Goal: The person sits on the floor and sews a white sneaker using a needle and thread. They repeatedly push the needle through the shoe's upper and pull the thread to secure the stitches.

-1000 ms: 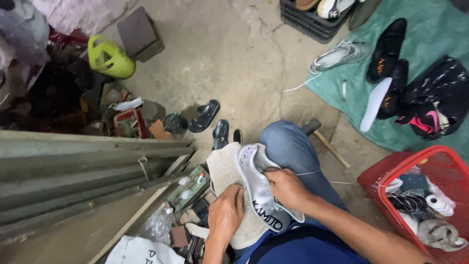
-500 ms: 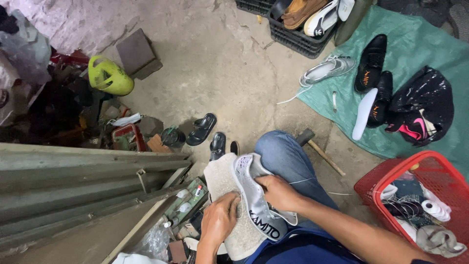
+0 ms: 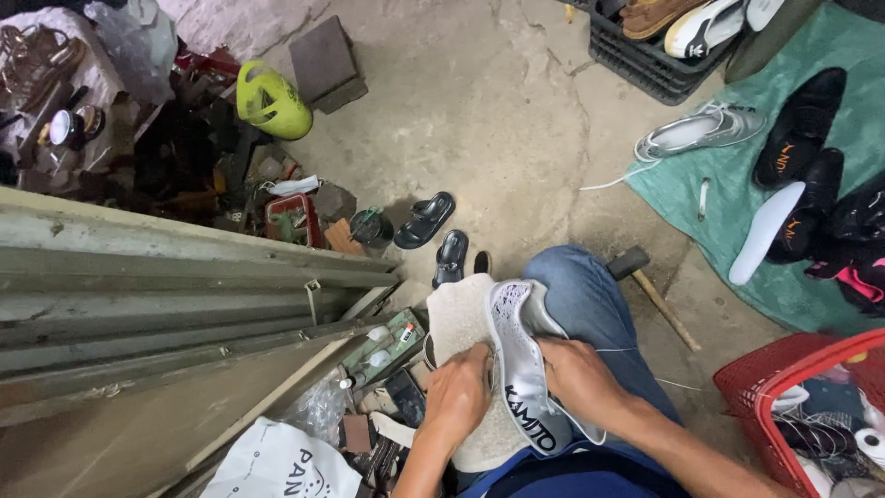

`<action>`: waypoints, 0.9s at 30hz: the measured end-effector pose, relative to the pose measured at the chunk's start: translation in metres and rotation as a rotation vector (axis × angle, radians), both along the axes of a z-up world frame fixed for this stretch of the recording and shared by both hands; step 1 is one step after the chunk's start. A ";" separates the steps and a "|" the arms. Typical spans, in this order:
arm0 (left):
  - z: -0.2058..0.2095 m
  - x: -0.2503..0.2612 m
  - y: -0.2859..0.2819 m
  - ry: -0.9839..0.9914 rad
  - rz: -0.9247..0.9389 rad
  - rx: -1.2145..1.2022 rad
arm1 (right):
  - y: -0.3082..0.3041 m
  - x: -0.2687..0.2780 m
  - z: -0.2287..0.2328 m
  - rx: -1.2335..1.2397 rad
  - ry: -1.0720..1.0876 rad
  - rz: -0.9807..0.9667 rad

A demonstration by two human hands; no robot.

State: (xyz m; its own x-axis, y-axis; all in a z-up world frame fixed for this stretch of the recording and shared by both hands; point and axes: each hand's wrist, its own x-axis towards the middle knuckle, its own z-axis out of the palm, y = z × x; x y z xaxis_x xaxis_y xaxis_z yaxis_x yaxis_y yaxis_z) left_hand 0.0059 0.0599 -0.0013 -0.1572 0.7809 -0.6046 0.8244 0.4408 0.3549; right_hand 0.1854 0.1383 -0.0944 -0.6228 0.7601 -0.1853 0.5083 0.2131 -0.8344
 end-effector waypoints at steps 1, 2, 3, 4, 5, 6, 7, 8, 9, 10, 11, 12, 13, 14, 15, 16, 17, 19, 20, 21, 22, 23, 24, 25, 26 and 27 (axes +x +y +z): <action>-0.008 -0.003 -0.003 -0.016 -0.029 0.131 | 0.000 0.001 -0.002 0.105 0.012 0.045; -0.016 -0.007 -0.006 -0.033 -0.060 0.266 | 0.001 0.003 -0.004 0.214 0.023 0.088; -0.016 -0.008 -0.005 -0.032 -0.059 0.265 | 0.001 0.003 -0.001 0.212 0.024 0.089; -0.015 -0.008 -0.005 -0.035 -0.045 0.229 | 0.002 0.003 0.001 0.199 0.051 0.110; -0.014 -0.008 -0.005 -0.038 -0.030 0.193 | 0.003 0.003 0.004 0.186 0.079 0.131; -0.018 -0.009 -0.006 -0.039 -0.029 0.189 | 0.004 0.003 0.003 0.182 0.078 0.131; -0.022 -0.010 -0.007 0.030 -0.050 0.207 | 0.006 0.004 0.002 0.159 0.069 0.134; -0.026 -0.011 -0.006 0.102 -0.072 0.228 | 0.009 0.004 0.001 0.139 0.062 0.135; -0.028 -0.011 -0.006 0.103 -0.073 0.227 | 0.010 0.004 0.001 0.138 0.063 0.135; -0.031 -0.012 -0.006 0.145 -0.090 0.272 | 0.010 0.003 0.001 0.131 0.065 0.123; -0.033 -0.014 -0.007 0.188 -0.107 0.317 | 0.011 0.002 0.001 0.124 0.067 0.111; -0.036 -0.016 -0.007 0.188 -0.105 0.316 | 0.013 0.002 0.009 0.123 0.066 0.113; -0.039 -0.017 -0.008 0.240 -0.126 0.363 | 0.015 0.003 0.015 0.089 0.083 0.088; -0.044 -0.017 -0.010 0.285 -0.149 0.407 | 0.015 0.006 0.021 0.051 0.094 0.061; -0.043 -0.021 -0.008 0.278 -0.149 0.403 | 0.019 0.002 0.021 0.046 0.088 0.060; -0.044 -0.020 -0.009 0.338 -0.116 0.314 | 0.019 0.002 0.021 0.086 0.100 0.075; -0.047 -0.020 -0.010 0.399 -0.084 0.224 | 0.019 0.003 0.018 0.127 0.112 0.089; -0.046 -0.018 -0.014 0.410 -0.096 0.264 | 0.016 0.004 0.022 0.129 0.141 0.095; -0.047 -0.018 -0.017 0.446 -0.095 0.334 | 0.016 0.004 0.023 0.165 0.193 0.109; -0.041 -0.015 -0.016 0.420 -0.096 0.305 | 0.012 0.007 0.015 0.133 0.169 0.109; -0.034 -0.015 -0.011 0.358 -0.051 0.253 | 0.012 0.007 0.006 0.099 0.158 0.081; -0.026 -0.016 -0.007 0.296 -0.006 0.200 | 0.012 0.006 -0.001 0.066 0.147 0.053; -0.029 -0.017 -0.008 0.288 0.000 0.183 | 0.011 0.008 -0.002 0.049 0.138 0.059; -0.030 -0.018 -0.009 0.255 -0.019 0.187 | 0.009 0.009 -0.001 0.086 0.151 0.066; -0.032 -0.020 -0.007 0.226 -0.038 0.199 | 0.011 0.009 -0.001 0.131 0.167 0.072; -0.031 -0.020 -0.007 0.220 -0.031 0.190 | 0.011 0.009 0.004 0.122 0.162 0.079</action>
State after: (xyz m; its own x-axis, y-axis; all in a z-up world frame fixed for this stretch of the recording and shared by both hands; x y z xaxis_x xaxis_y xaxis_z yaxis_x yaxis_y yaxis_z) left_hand -0.0138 0.0524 -0.0324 -0.2430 0.8834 -0.4006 0.9027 0.3571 0.2398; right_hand 0.1941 0.1497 -0.0906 -0.6957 0.7182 0.0127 0.3473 0.3518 -0.8693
